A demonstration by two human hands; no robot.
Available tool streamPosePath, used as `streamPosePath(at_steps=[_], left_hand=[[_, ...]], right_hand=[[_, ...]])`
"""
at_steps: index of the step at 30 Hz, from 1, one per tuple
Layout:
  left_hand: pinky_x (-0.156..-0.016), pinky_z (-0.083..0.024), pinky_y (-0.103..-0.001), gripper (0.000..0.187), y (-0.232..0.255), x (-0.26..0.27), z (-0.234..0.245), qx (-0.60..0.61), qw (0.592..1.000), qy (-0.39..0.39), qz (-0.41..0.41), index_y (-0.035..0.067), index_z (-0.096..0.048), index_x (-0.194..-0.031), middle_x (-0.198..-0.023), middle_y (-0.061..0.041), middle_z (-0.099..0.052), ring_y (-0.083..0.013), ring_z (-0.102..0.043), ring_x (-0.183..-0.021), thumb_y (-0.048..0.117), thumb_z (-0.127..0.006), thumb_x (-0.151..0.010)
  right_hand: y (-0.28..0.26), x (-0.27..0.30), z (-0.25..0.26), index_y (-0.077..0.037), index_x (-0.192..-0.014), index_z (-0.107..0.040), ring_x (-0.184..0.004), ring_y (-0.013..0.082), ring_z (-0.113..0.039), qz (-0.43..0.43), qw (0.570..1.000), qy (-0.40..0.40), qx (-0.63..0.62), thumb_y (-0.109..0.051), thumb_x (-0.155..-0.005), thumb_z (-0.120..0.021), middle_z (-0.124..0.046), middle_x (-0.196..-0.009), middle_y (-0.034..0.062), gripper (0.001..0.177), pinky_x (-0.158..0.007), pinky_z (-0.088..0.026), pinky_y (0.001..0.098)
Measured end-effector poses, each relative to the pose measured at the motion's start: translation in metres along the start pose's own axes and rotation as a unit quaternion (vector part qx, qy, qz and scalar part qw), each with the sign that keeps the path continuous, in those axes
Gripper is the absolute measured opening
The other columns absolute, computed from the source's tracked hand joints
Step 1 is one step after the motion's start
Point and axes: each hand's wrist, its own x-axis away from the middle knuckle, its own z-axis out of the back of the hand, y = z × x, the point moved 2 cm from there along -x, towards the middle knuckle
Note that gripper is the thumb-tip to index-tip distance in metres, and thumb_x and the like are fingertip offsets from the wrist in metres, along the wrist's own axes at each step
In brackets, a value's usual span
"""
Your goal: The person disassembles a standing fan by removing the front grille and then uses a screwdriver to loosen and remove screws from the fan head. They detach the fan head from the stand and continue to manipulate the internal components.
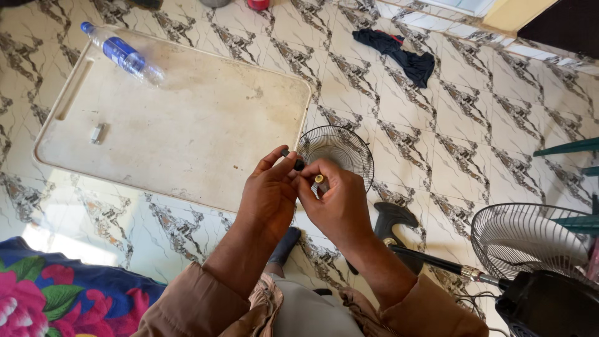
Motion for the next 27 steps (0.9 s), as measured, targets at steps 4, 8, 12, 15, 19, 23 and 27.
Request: streamPosePath(at_steps=[4,8,12,15,19,23,27], left_hand=[[-0.071,-0.057,-0.030,0.037,0.001,0.010,-0.005,-0.018,1.000,0.002,-0.007,0.007,-0.055,-0.127,-0.093,-0.009,-0.067,-0.0153,-0.065,-0.073,0.002,-0.067,-0.092],[-0.075,-0.059,-0.031,0.038,0.000,0.018,-0.004,-0.021,1.000,0.003,-0.011,0.006,-0.055,-0.128,-0.093,-0.008,-0.067,-0.0144,-0.066,-0.075,0.001,-0.068,-0.093],[-0.077,-0.059,-0.032,0.037,-0.002,0.023,-0.004,-0.021,1.000,0.009,-0.010,0.006,-0.054,-0.126,-0.096,-0.009,-0.068,-0.0168,-0.068,-0.077,0.002,-0.067,-0.092],[-0.078,-0.059,-0.032,0.034,-0.004,0.027,-0.005,-0.015,1.000,-0.002,0.003,0.006,-0.054,-0.125,-0.097,-0.009,-0.068,-0.0175,-0.068,-0.079,0.004,-0.066,-0.093],[-0.081,-0.058,-0.032,0.032,-0.007,0.030,-0.004,-0.004,1.000,-0.021,0.009,0.005,-0.055,-0.123,-0.097,-0.008,-0.068,-0.0164,-0.067,-0.082,0.005,-0.067,-0.093],[-0.082,-0.056,-0.031,0.029,-0.008,0.030,0.000,-0.003,0.999,-0.028,0.022,0.002,-0.057,-0.122,-0.095,-0.007,-0.066,-0.0145,-0.066,-0.084,0.009,-0.068,-0.096],[-0.084,-0.055,-0.031,0.027,-0.009,0.031,0.003,0.007,0.998,-0.055,0.037,0.003,-0.058,-0.120,-0.096,-0.007,-0.066,-0.0159,-0.065,-0.087,0.013,-0.065,-0.097]], right_hand=[[-0.007,0.007,0.002,-0.001,-0.094,-0.068,-0.073,0.0119,-0.076,0.031,0.997,0.047,0.049,-0.004,-0.092,-0.072,-0.076,-0.083,0.0099,0.006,-0.061,-0.059,0.0270],[-0.017,0.011,0.004,-0.001,-0.097,-0.069,-0.081,0.0136,-0.076,0.111,0.988,0.066,0.080,-0.002,-0.093,-0.072,-0.075,-0.087,0.0101,0.006,-0.068,-0.059,0.0274],[-0.023,0.017,0.005,-0.001,-0.097,-0.070,-0.074,0.0129,-0.074,0.062,0.993,0.089,0.050,-0.003,-0.094,-0.072,-0.075,-0.085,0.0092,0.004,-0.061,-0.057,0.0267],[-0.025,0.018,0.007,-0.001,-0.096,-0.071,-0.072,0.0129,-0.074,0.064,0.990,0.098,0.075,-0.003,-0.093,-0.073,-0.075,-0.085,0.0094,0.005,-0.060,-0.056,0.0265],[-0.026,0.022,0.006,-0.001,-0.098,-0.071,-0.074,0.0146,-0.074,0.088,0.988,0.098,0.076,0.000,-0.092,-0.074,-0.074,-0.087,0.0093,0.007,-0.060,-0.055,0.0273],[-0.026,0.026,0.006,-0.001,-0.100,-0.073,-0.081,0.0172,-0.073,0.132,0.983,0.098,0.087,0.001,-0.090,-0.076,-0.070,-0.091,0.0106,0.010,-0.067,-0.057,0.0288],[-0.025,0.027,0.006,0.000,-0.098,-0.073,-0.082,0.0165,-0.074,0.106,0.986,0.097,0.081,0.000,-0.090,-0.077,-0.072,-0.092,0.0096,0.008,-0.069,-0.058,0.0285]])
